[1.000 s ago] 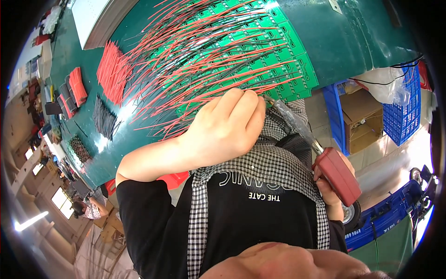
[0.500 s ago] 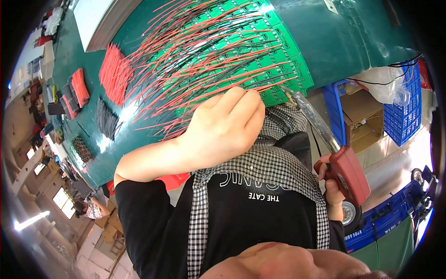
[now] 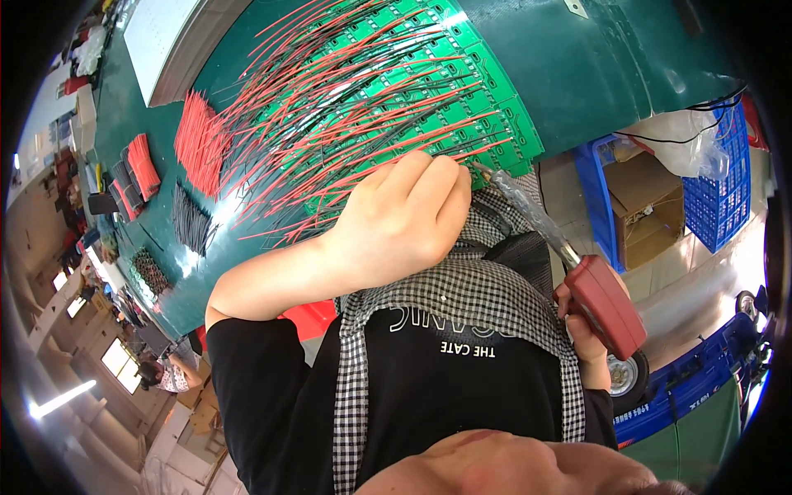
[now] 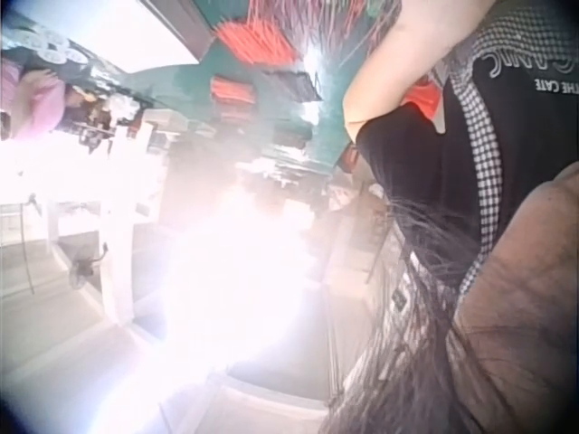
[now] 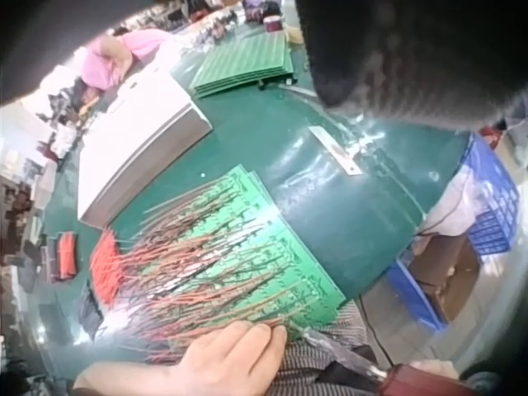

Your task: Soldering bundles of red and black wires onto a green printed circuit board array.

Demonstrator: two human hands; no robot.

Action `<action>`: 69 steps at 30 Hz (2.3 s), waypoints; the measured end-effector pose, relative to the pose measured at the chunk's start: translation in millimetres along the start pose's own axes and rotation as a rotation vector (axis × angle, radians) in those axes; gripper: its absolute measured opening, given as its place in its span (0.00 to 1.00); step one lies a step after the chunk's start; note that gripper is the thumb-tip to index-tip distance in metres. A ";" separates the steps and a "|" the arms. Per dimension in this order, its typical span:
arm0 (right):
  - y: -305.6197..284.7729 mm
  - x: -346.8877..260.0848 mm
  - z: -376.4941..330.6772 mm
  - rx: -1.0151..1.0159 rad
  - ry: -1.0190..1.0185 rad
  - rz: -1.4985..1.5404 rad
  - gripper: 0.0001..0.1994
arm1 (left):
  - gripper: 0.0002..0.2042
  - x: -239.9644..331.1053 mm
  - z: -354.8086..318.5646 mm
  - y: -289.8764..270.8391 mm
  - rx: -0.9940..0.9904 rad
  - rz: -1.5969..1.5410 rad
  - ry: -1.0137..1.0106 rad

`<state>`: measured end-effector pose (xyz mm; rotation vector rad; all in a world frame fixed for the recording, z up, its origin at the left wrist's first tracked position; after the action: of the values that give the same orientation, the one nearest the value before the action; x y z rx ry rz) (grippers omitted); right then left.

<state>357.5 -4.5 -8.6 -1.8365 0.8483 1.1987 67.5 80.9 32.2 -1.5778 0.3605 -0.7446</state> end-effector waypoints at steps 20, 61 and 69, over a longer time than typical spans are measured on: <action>3.1 0.0 -4.3 0.128 0.084 0.135 0.38 | 0.09 -2.4 1.3 9.1 0.127 0.102 0.048; -2.5 4.3 -4.9 0.091 -0.002 -0.033 0.32 | 0.13 4.8 13.9 4.2 0.004 0.062 0.014; -3.5 -1.6 -1.5 0.097 0.091 0.268 0.36 | 0.10 -1.4 17.5 11.1 0.151 0.147 0.102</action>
<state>360.5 -3.9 -5.8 -1.7488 1.2134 1.2184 79.9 93.3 21.2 -1.3593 0.4790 -0.7232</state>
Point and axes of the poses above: each hand's wrist, its own z-axis towards the middle knuckle, its own y-axis out of the palm, x = y × z, the point moved 2 cm from there along z, towards the middle knuckle, and after that the axes turned 10 degrees about -x, right-handed, at the moved point
